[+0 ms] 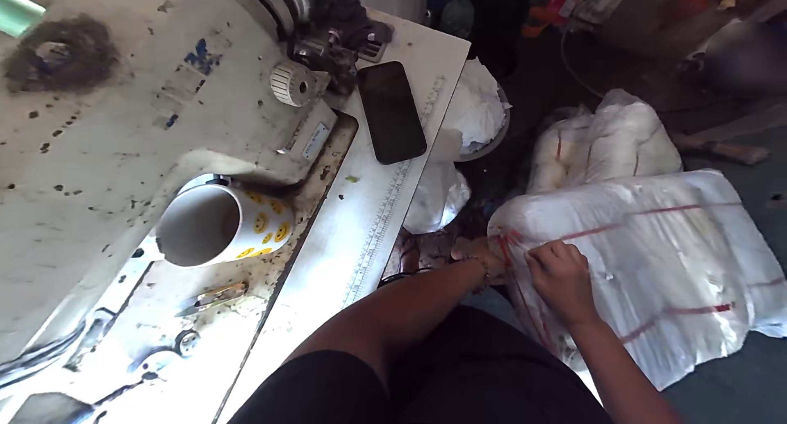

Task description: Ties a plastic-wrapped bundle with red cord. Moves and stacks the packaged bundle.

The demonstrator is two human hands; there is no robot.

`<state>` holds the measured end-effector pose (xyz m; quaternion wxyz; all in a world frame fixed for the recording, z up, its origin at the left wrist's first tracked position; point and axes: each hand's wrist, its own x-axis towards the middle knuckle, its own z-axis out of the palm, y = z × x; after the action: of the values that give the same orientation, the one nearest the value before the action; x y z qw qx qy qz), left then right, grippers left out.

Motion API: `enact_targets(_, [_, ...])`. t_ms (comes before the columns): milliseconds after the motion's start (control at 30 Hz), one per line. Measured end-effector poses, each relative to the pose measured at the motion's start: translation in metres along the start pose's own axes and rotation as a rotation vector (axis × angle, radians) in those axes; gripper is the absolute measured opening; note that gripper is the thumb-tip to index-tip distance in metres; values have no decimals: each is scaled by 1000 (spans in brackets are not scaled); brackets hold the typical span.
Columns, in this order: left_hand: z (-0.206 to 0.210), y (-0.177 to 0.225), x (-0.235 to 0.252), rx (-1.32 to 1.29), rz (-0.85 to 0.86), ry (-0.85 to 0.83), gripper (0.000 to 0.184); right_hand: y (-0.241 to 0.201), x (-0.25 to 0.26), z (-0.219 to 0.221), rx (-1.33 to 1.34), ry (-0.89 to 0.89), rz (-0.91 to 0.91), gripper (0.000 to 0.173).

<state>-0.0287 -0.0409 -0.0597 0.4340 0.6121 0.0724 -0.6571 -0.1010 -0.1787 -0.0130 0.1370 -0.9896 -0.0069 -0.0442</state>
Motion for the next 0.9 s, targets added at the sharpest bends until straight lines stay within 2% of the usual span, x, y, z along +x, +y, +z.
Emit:
enact_targets(100, [2, -3, -6, -324, -5, -25, 41, 0, 0, 3, -12, 11, -9, 20])
enact_targets(167, [3, -5, -7, -435, -2, -23, 39, 0, -1, 3, -18, 13, -11, 20])
enact_targets(333, [-6, -13, -3, -479, 31, -71, 43, 2, -1, 5, -30, 25, -24, 22])
enact_targets(400, [-16, -17, -7, -438, 32, -101, 36, 2, -1, 5, -27, 27, -29, 22])
enact_targets(467, [-23, -20, -9, -375, 24, -88, 29, 3, -1, 6, -23, 29, -24, 22])
enact_targets(633, [-23, -7, -18, 31, 130, 57, 33, 3, 0, 6, -2, 25, -17, 22])
enact_targets(767, [-24, -9, -11, 405, 386, 123, 26, 4, -1, 7, -7, 24, -17, 21])
enact_targets(833, [-31, -3, -15, 631, 541, 92, 31, 4, -1, 7, -7, 23, -27, 21])
enact_targets(900, [-37, 3, -22, 742, 618, 126, 33, 3, -1, 7, -10, 18, -26, 21])
